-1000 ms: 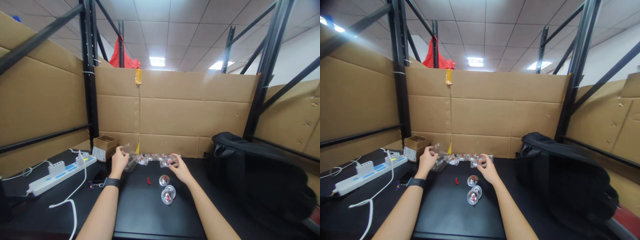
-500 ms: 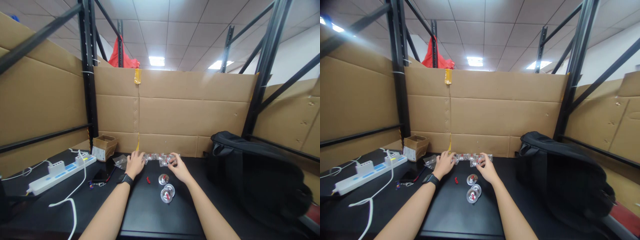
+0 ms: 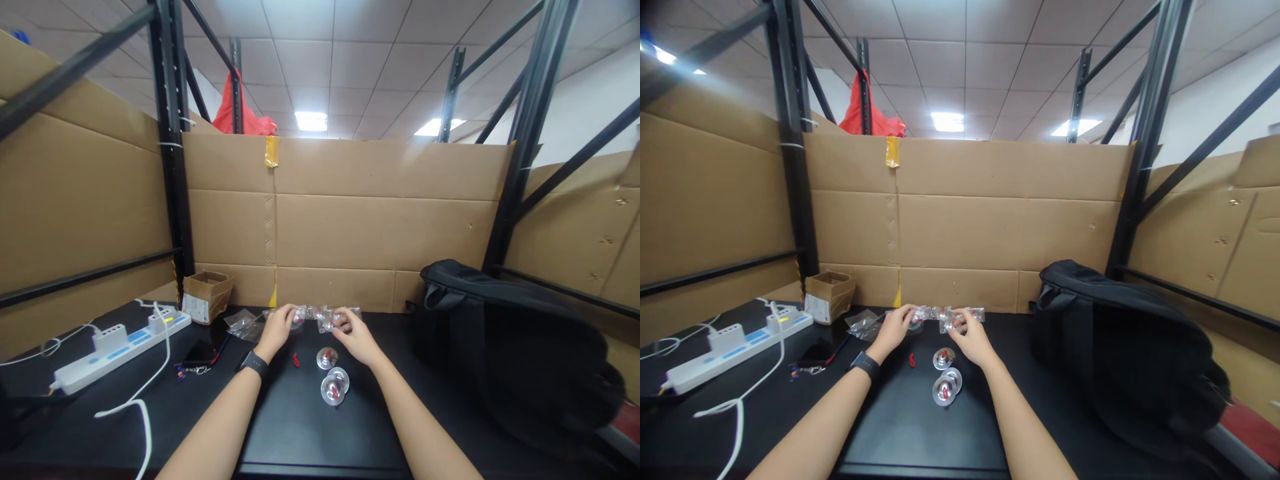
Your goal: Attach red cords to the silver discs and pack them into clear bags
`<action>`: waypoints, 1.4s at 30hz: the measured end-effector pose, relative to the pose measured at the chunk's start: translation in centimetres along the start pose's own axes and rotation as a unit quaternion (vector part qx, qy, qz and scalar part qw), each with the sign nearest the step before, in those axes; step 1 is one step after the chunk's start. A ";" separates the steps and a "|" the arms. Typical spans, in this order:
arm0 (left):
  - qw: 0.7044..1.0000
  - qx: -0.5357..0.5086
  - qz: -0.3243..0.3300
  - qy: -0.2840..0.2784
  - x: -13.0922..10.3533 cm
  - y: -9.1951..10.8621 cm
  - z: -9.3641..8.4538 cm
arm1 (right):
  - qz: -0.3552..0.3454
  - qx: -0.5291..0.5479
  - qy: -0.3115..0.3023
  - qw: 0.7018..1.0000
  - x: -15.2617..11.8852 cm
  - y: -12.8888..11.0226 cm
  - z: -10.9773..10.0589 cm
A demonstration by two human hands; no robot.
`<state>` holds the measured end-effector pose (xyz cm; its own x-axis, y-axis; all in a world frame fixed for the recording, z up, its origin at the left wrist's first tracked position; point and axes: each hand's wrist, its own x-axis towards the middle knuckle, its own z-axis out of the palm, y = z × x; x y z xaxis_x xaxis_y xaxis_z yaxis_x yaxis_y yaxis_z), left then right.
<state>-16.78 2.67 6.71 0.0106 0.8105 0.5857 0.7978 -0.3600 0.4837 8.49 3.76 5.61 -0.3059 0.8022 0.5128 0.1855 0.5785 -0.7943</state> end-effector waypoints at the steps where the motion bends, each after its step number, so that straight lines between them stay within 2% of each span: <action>1: 0.997 -0.079 0.005 0.007 0.0 0.8 0.3 | 0.009 0.021 -0.003 1.000 0.0 -0.1 0.2; 4: 0.965 -0.263 0.016 -0.006 -0.2 3.1 1.7 | 0.029 0.115 -0.022 0.993 -0.1 -0.5 0.9; 8: 0.954 -0.300 0.015 -0.010 -1.1 5.3 2.9 | 0.041 0.186 -0.037 0.981 -0.2 -1.2 1.3; 10: 0.940 -0.341 -0.011 -0.020 -1.3 5.8 2.8 | 0.051 0.202 -0.032 0.977 -0.2 -1.5 1.1; 14: 0.879 -0.459 -0.098 -0.083 -1.4 6.2 2.0 | 0.069 0.238 -0.007 0.969 -0.1 -1.8 0.8; 16: 0.870 -0.470 -0.107 -0.101 -1.4 6.2 1.9 | 0.077 0.254 -0.005 0.964 -0.1 -1.8 0.8; 21: 0.892 -0.438 -0.065 -0.088 -1.4 6.1 2.2 | 0.103 0.276 -0.014 0.956 -0.2 -1.3 1.2; 23: 0.911 -0.400 -0.041 -0.087 -1.6 6.1 2.3 | 0.101 0.254 0.011 0.962 0.0 -1.0 1.1; 26: 0.945 -0.316 0.012 -0.081 -1.8 6.1 2.2 | 0.057 0.177 0.079 0.979 0.3 -1.1 0.7; 28: 0.958 -0.277 0.040 -0.066 -1.9 6.2 2.0 | 0.049 0.152 0.079 0.984 0.3 -1.6 0.2; 32: 0.947 -0.318 0.032 -0.039 -1.9 6.4 1.8 | 0.035 0.115 -0.010 0.993 -0.2 -2.5 -0.2; 35: 0.937 -0.350 0.007 -0.009 -1.9 6.4 1.7 | 0.006 0.065 -0.050 0.997 -0.3 -2.5 -0.2; 38: 0.936 -0.351 0.000 0.006 -1.8 6.5 1.8 | -0.012 0.006 -0.045 0.999 -0.2 -2.1 -0.3; 42: 0.933 -0.359 0.000 -0.026 -1.7 6.2 2.1 | -0.015 0.004 -0.015 1.000 0.0 -1.6 -0.4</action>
<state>-10.53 0.00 7.33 0.0554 0.8252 0.5621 0.1886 -0.5615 0.8057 8.55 2.90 7.06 -0.3383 0.7798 0.5268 0.1688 0.6010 -0.7812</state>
